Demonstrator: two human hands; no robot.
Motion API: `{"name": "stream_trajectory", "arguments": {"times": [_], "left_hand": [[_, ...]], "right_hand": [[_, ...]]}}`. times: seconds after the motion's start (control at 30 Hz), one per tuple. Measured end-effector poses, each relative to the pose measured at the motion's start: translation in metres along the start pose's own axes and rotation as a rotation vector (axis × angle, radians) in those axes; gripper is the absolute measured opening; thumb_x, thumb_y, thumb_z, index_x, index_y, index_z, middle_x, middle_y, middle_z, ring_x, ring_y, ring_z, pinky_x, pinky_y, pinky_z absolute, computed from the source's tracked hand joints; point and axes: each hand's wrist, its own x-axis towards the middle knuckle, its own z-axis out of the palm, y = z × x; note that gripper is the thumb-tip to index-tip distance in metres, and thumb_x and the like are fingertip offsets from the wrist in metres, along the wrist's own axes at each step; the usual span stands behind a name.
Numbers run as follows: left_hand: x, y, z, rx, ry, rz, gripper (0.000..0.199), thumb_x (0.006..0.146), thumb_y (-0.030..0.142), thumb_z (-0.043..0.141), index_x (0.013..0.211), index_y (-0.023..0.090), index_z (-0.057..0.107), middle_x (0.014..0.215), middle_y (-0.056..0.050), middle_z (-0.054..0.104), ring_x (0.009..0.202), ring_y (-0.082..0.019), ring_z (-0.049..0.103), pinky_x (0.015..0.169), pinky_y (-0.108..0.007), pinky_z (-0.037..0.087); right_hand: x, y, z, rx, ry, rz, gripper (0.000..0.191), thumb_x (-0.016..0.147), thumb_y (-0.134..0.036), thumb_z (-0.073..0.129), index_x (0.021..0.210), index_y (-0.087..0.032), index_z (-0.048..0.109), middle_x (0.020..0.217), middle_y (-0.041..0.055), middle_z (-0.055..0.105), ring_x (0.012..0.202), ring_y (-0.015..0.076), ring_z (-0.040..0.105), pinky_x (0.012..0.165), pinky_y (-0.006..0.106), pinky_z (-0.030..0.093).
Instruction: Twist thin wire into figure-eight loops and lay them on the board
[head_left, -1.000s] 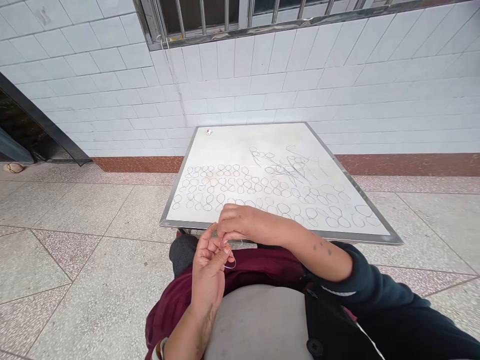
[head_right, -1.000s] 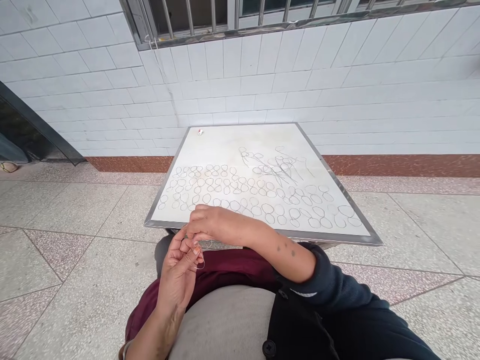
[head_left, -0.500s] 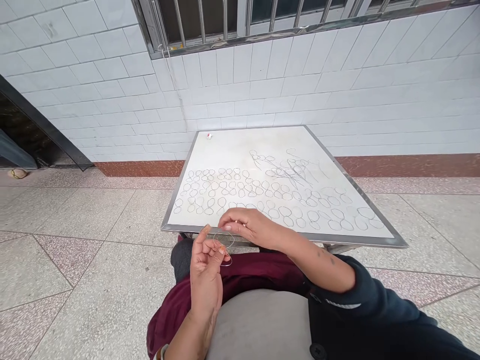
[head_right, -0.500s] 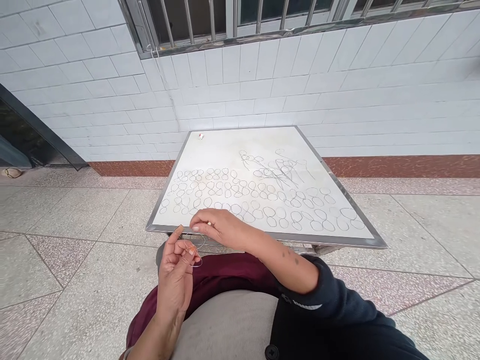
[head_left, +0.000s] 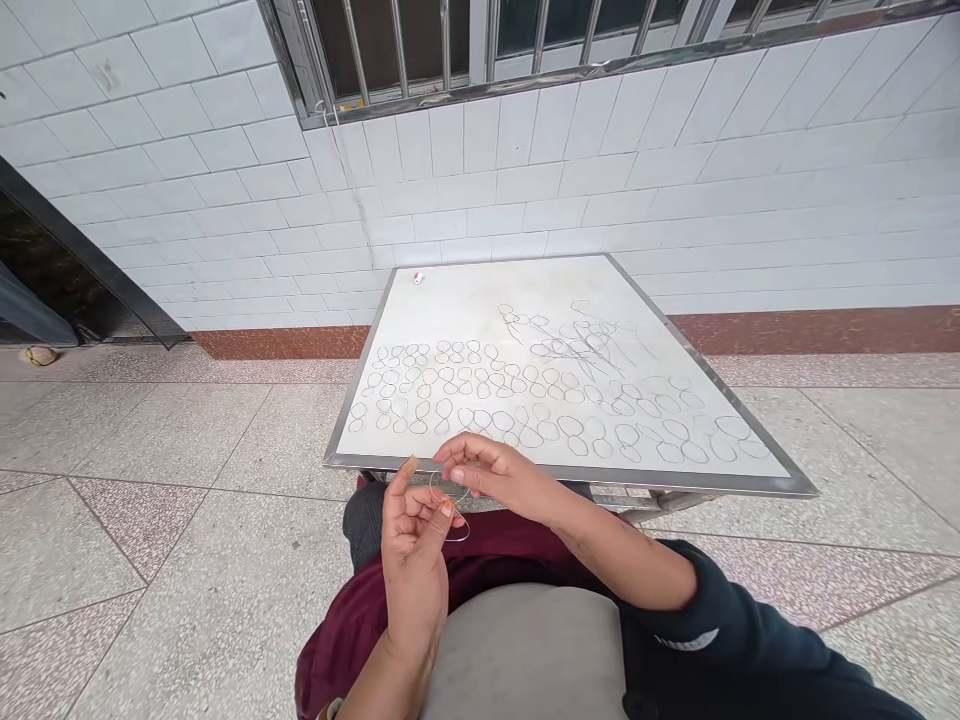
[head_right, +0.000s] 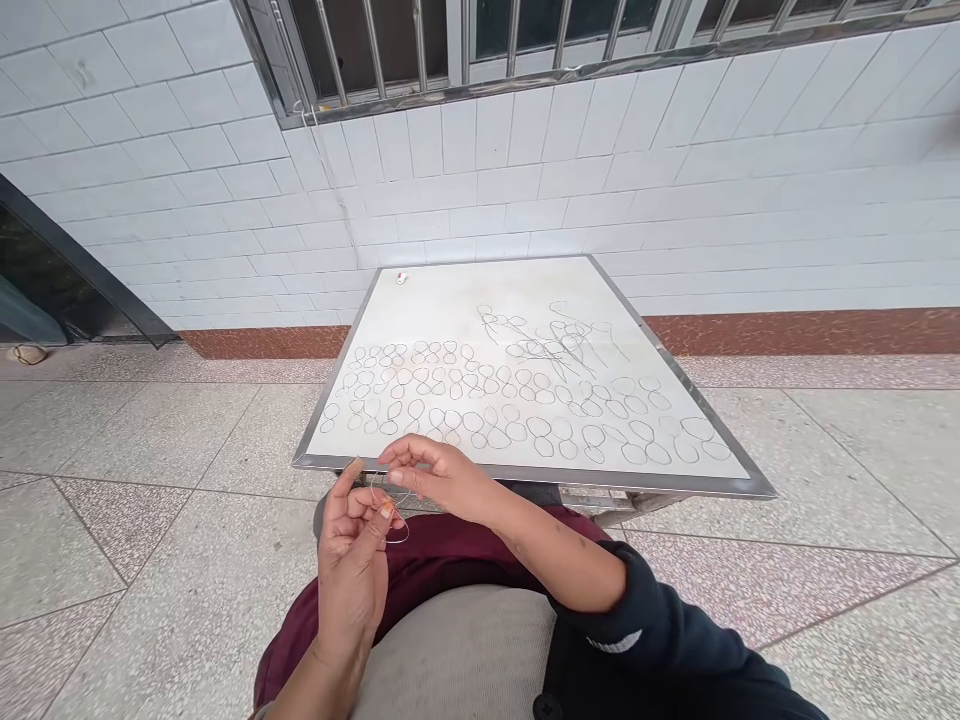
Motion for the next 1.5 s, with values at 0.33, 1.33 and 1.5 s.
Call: {"name": "stream_trajectory", "arguments": {"times": [0.33,1.33,1.5], "left_hand": [[-0.003,0.010,0.008,-0.133,-0.004,-0.180,0.063,0.078,0.016,0.074,0.135,0.028,0.049,0.099,-0.001,0.066,0.073,-0.008,0.057,0.073,-0.020,0.048],[-0.004,0.000,0.022,-0.046,-0.015,-0.132,0.055,0.079,0.020,0.075,0.129,0.029,0.055,0.090,0.002,0.065,0.076,-0.007,0.060,0.077,-0.020,0.048],[0.000,-0.001,0.017,-0.012,0.012,-0.106,0.051,0.078,0.024,0.074,0.126,0.027,0.056,0.088,0.001,0.062,0.077,-0.010,0.059,0.074,-0.023,0.050]], "right_hand": [[0.002,0.031,0.000,0.646,-0.348,-0.044,0.054,0.078,-0.044,0.076,0.125,-0.020,0.062,0.110,0.0089,0.062,0.087,0.0147,0.058,0.075,0.028,0.047],[-0.001,0.046,0.010,0.822,-0.183,-0.032,0.042,0.076,-0.051,0.074,0.102,-0.019,0.068,0.087,0.0039,0.062,0.065,0.0103,0.053,0.047,0.018,0.042],[-0.003,0.038,0.009,0.719,-0.136,-0.019,0.051,0.080,-0.059,0.067,0.111,-0.018,0.065,0.099,0.0069,0.060,0.081,0.0133,0.056,0.062,0.023,0.047]]}}
